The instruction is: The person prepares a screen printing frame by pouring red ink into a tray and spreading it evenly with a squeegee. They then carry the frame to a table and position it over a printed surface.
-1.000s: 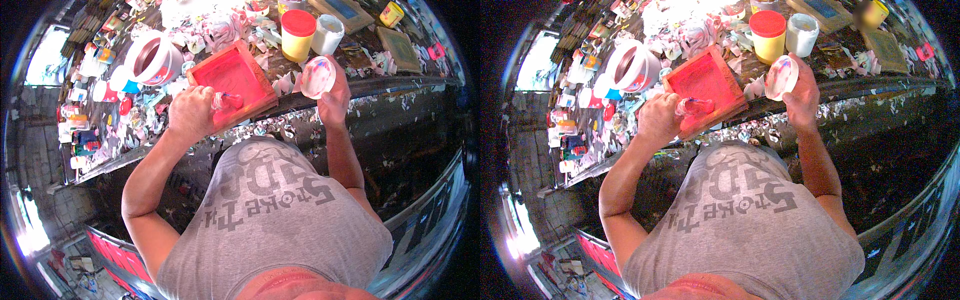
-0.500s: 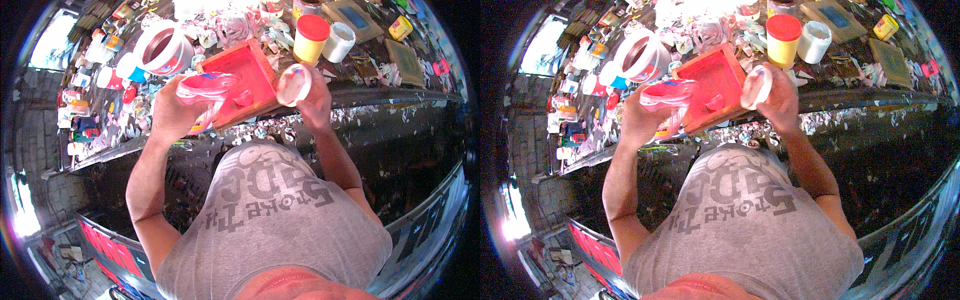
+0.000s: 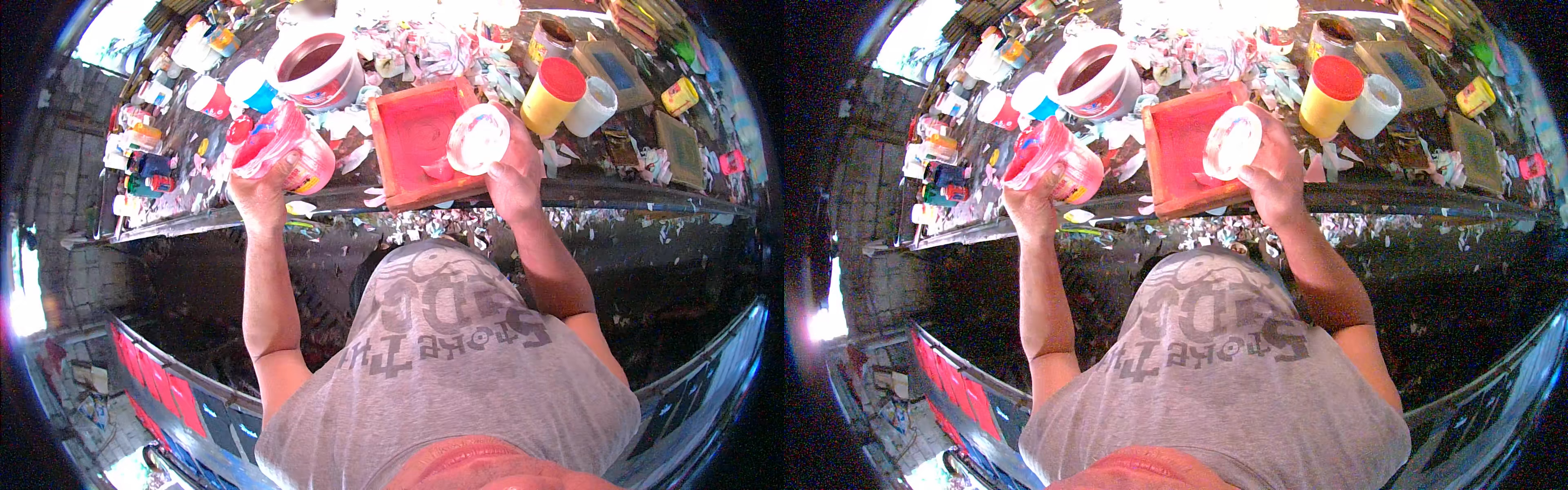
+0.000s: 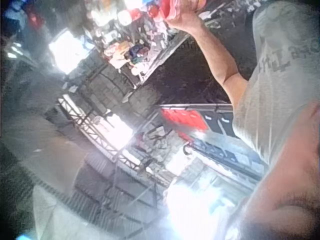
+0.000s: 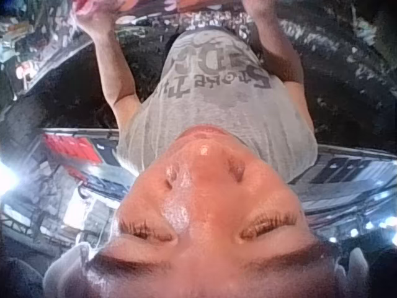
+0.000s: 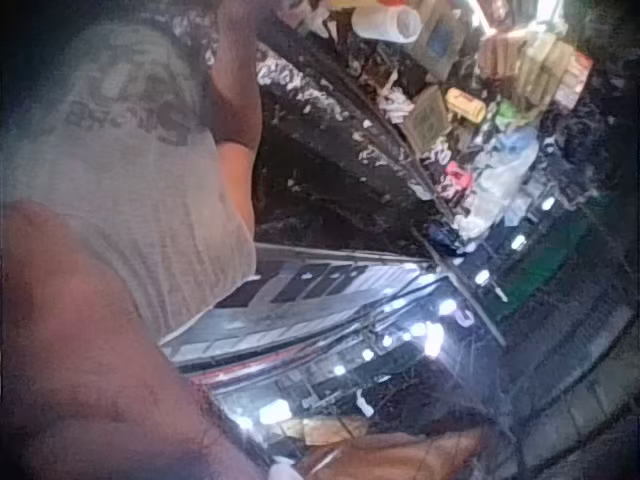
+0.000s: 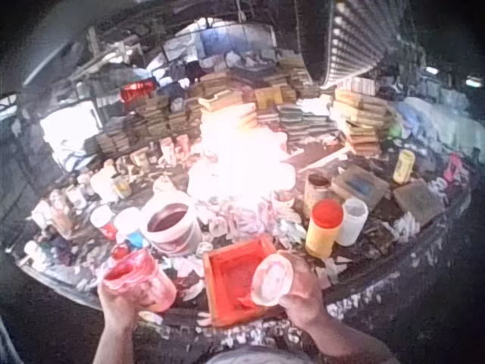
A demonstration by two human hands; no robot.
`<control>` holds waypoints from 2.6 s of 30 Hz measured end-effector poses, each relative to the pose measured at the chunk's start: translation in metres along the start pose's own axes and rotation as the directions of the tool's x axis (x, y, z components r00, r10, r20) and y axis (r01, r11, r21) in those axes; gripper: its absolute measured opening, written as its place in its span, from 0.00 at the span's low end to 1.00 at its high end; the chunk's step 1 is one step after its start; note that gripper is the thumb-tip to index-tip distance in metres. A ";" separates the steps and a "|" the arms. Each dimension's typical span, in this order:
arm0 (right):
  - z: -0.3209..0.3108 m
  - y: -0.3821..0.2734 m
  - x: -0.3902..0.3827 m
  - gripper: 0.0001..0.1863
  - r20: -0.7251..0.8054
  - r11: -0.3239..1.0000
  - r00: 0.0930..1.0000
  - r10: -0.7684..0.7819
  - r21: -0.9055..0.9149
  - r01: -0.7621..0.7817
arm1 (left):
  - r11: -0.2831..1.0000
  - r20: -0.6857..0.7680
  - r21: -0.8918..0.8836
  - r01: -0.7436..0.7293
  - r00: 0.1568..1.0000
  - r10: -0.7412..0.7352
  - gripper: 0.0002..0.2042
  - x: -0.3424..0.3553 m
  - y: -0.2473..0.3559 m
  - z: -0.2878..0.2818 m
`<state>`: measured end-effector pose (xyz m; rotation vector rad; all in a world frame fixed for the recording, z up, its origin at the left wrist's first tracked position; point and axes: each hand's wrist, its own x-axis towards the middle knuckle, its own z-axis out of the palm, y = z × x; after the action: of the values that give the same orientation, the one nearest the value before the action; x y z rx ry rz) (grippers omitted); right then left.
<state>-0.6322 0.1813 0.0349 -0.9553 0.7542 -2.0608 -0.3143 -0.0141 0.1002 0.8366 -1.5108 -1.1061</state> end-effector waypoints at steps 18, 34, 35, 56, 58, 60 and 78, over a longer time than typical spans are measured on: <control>0.116 0.128 0.083 0.47 0.065 0.780 0.932 0.356 -0.570 -0.258 | 0.992 0.400 0.026 0.127 0.908 -0.127 0.50 0.065 -0.151 -0.045; 0.199 0.142 0.116 0.36 0.276 0.028 0.947 0.165 -0.961 0.275 | 0.998 0.066 0.052 0.027 0.997 -0.031 0.62 0.040 -0.181 0.025; 0.201 0.141 0.118 0.36 0.274 0.015 0.946 0.172 -0.961 0.276 | 0.993 0.102 0.117 0.031 0.994 -0.043 0.60 0.043 -0.180 0.021; 0.208 0.151 0.144 0.15 0.358 -0.096 0.839 0.410 -0.897 0.430 | 0.981 0.406 -0.190 -0.032 0.908 0.108 0.51 0.066 -0.186 0.000; 0.207 0.151 0.145 0.13 0.371 -0.103 0.847 0.380 -0.893 0.438 | 0.920 0.456 -0.376 0.112 0.886 0.079 0.51 0.066 -0.188 0.006; 0.210 0.152 0.144 0.13 0.290 -0.116 0.870 0.399 -0.925 0.361 | 0.976 0.455 -0.212 0.044 0.888 0.059 0.53 0.068 -0.188 0.005; 0.186 0.127 0.027 0.26 0.445 0.025 0.896 -0.016 -0.895 0.445 | 0.989 0.455 -0.143 0.023 0.889 0.045 0.51 0.088 -0.183 -0.013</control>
<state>-0.4471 0.0513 0.0531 -2.2646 2.0888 -1.2026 -0.3278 -0.1583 -0.0426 0.4800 -1.7883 -1.4578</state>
